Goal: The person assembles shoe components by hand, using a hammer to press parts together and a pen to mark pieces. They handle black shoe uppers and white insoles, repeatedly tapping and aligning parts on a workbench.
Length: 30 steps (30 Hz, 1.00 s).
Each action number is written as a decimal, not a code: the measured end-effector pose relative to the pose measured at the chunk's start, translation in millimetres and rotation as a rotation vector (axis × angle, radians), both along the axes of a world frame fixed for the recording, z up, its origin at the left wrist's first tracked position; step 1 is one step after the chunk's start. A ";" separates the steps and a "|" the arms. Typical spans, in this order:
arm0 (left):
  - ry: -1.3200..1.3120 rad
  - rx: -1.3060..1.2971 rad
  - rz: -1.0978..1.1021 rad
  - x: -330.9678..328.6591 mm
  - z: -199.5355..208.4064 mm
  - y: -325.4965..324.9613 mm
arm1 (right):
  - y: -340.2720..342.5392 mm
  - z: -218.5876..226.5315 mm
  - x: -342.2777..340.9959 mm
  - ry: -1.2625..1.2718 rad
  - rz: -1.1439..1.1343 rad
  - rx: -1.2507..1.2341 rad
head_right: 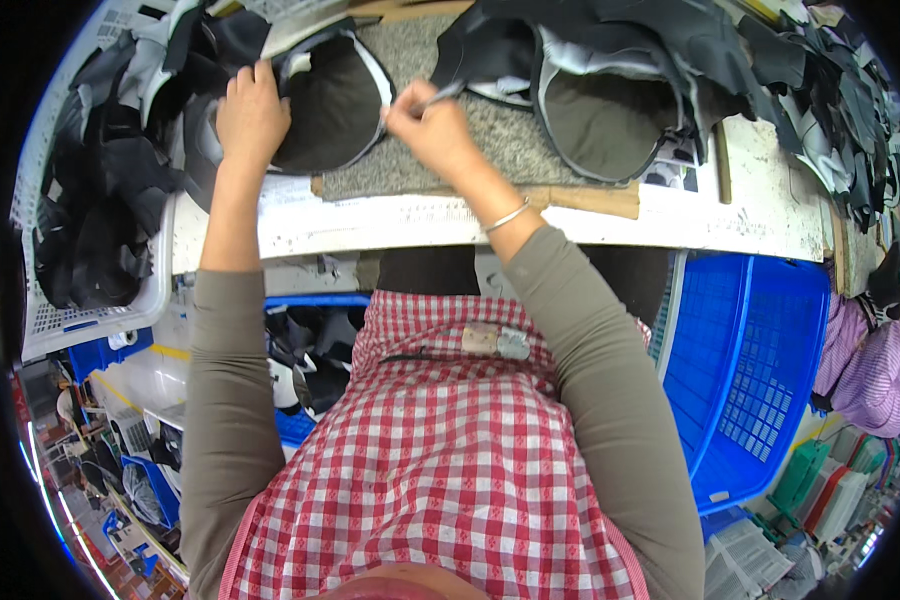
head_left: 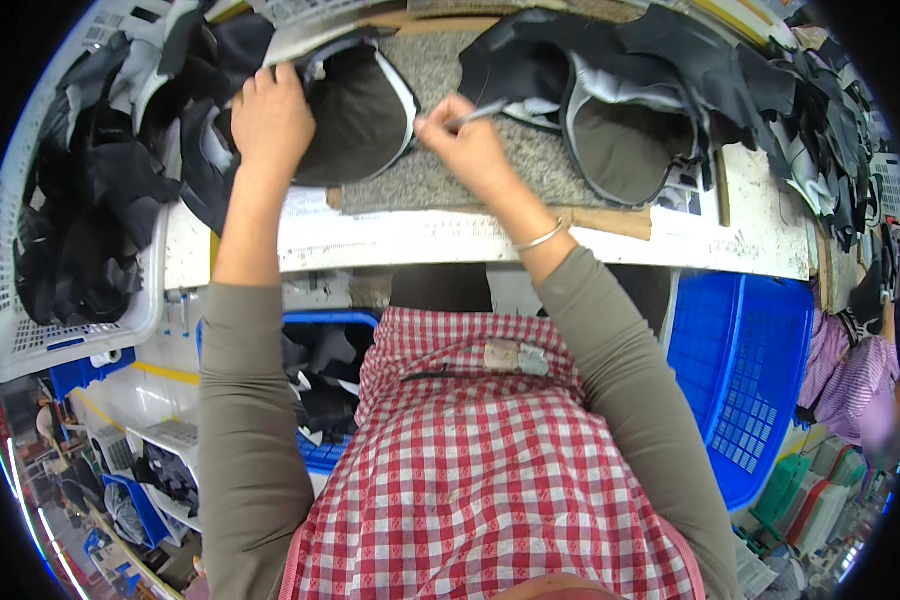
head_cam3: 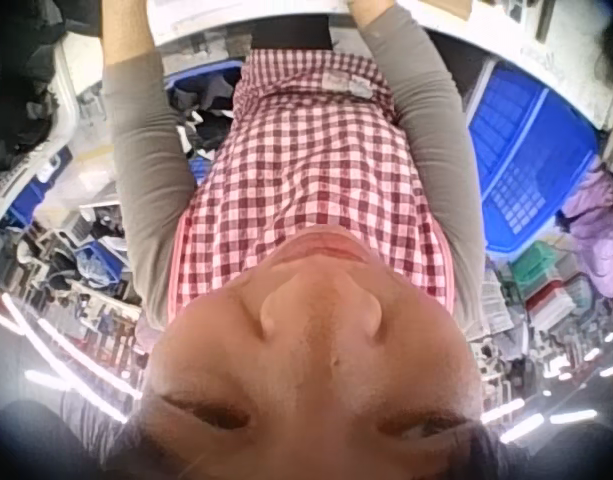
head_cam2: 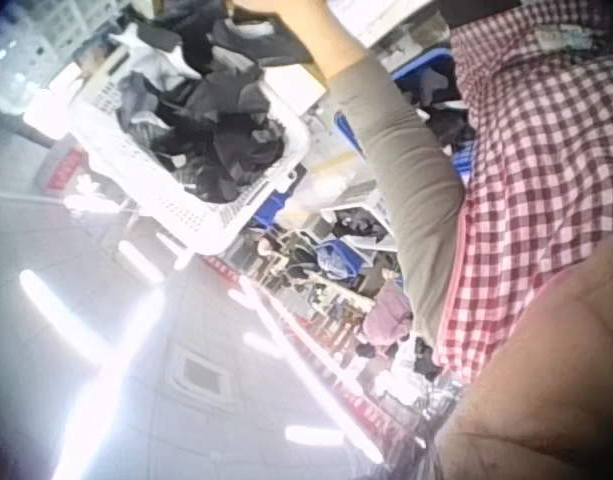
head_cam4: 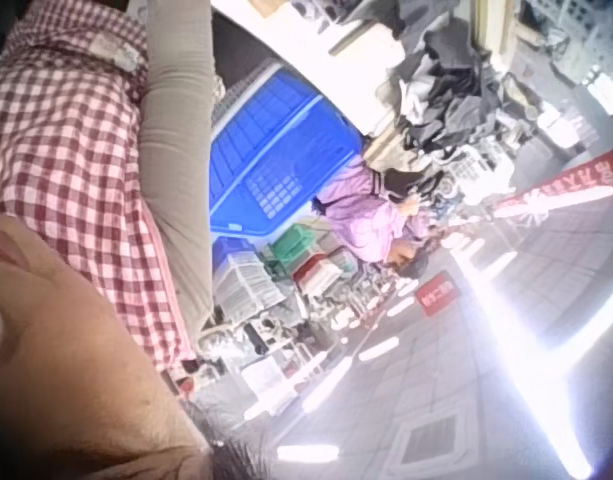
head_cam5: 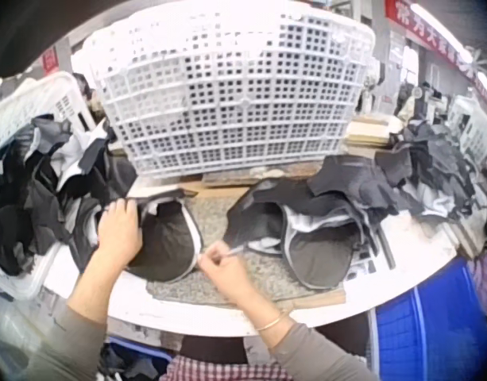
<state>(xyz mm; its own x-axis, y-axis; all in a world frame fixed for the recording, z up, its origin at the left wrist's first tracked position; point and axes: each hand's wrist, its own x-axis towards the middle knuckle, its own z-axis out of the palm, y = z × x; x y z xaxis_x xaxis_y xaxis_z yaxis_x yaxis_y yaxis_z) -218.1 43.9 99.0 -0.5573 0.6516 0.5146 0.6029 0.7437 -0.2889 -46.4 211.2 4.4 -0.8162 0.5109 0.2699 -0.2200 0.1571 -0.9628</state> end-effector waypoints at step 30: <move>-0.521 -0.163 0.219 -94.6 -88.3 -97.6 | 2.0 5.1 37.2 -0.075 0.100 -0.042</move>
<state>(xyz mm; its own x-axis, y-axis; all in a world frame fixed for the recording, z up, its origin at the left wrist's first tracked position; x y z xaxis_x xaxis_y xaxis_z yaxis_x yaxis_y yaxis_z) -312.7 -53.8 10.7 -0.8405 0.5404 0.0392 0.5332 0.8378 -0.1172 -9.2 213.1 9.5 -0.8805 0.4359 0.1862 -0.1595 0.0973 -0.9824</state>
